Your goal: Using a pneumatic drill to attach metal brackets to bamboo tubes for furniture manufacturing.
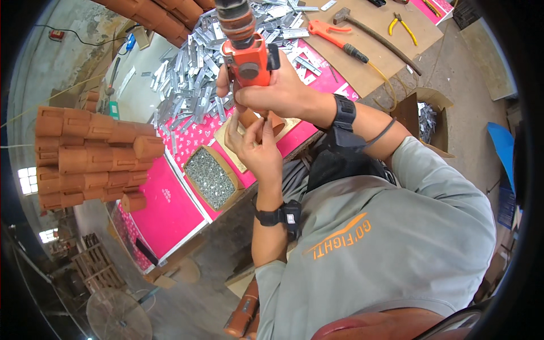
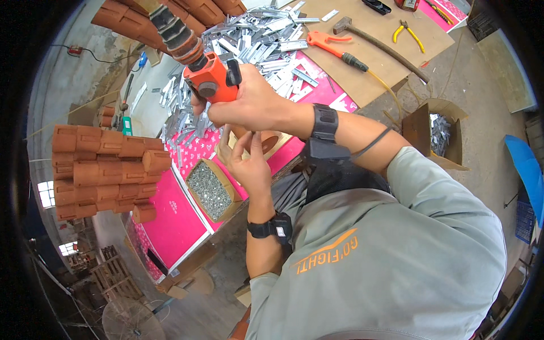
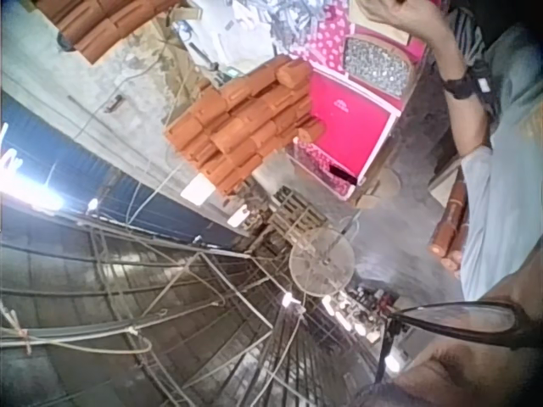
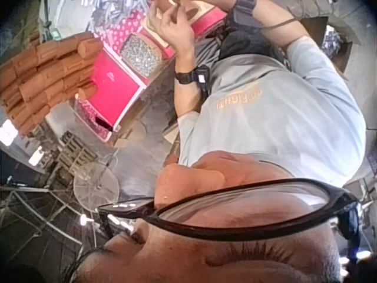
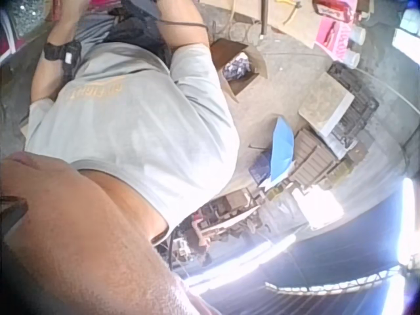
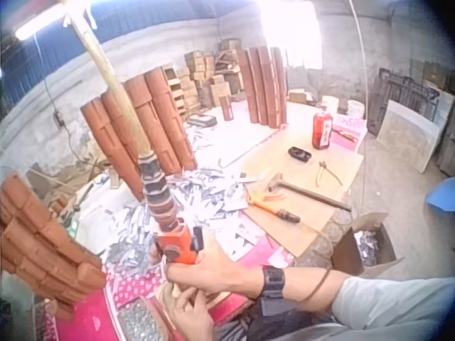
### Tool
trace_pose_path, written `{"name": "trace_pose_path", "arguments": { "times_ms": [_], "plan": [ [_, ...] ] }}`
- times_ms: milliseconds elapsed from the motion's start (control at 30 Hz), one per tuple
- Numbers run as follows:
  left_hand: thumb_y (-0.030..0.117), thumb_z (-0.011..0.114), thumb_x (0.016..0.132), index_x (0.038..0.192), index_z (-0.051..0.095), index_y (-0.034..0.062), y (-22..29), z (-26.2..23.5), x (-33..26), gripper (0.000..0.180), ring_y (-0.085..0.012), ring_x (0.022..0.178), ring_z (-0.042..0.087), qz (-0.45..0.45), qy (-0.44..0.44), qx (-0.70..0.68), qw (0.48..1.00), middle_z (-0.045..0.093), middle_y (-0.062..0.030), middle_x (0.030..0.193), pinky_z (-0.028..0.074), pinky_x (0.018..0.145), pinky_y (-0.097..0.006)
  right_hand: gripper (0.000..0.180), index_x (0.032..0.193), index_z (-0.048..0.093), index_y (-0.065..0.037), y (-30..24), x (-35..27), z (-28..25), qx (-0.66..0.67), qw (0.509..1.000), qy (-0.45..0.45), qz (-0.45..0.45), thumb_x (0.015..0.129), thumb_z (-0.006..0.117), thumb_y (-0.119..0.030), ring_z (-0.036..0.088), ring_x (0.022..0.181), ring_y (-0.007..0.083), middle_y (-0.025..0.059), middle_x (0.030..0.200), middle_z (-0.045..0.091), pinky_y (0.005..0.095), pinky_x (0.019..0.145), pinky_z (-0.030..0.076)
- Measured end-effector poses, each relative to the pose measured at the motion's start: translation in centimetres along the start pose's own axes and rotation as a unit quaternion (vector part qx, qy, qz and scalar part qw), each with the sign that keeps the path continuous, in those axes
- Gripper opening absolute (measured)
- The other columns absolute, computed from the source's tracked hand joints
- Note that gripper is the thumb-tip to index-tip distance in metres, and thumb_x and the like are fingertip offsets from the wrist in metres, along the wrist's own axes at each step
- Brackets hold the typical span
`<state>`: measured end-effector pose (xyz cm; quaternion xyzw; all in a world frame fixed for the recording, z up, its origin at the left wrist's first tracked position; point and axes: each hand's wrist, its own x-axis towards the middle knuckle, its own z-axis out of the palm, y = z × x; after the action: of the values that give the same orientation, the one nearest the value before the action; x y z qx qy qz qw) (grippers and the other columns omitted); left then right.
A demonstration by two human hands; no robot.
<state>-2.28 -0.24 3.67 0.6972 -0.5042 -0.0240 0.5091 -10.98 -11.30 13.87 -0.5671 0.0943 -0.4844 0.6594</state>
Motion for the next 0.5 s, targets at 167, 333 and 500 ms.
{"name": "trace_pose_path", "arguments": {
  "times_ms": [167,333,500],
  "plan": [
    [0.013,0.078,0.082,0.092,0.078,0.0039,-1.6,0.4,1.8,0.014,-0.0336,0.137,0.036,-0.031,-0.039,0.015,0.999,0.051,-0.0132,0.143,0.031,0.114,-0.046,0.027,0.099,0.064,0.002,3.3,1.6,-0.7,0.024,1.000,0.016,-0.003,0.073,0.067,0.000,0.068,0.080,0.0140,0.0086,0.090,0.070,0.0297,0.065,0.057],
    [0.013,0.078,0.081,0.092,0.078,0.0035,-2.0,0.5,2.0,0.014,-0.0344,0.138,0.036,-0.064,-0.058,0.027,0.996,0.049,-0.0163,0.145,0.031,0.113,-0.046,0.033,0.111,0.056,0.002,3.8,1.5,-2.0,0.015,0.999,-0.008,0.035,0.078,0.060,0.002,0.068,0.085,0.0159,0.0117,0.098,0.067,0.0310,0.068,0.059],
    [0.012,0.077,0.082,0.090,0.078,0.0031,-1.8,0.4,1.9,0.012,-0.0354,0.139,0.035,-0.100,-0.067,-0.013,0.993,0.046,-0.0188,0.147,0.034,0.112,-0.047,0.034,0.109,0.057,0.001,3.7,1.1,-1.7,0.012,0.999,-0.001,0.053,0.076,0.060,0.001,0.066,0.077,0.0124,0.0099,0.095,0.067,0.0290,0.065,0.056]
  ]
}}
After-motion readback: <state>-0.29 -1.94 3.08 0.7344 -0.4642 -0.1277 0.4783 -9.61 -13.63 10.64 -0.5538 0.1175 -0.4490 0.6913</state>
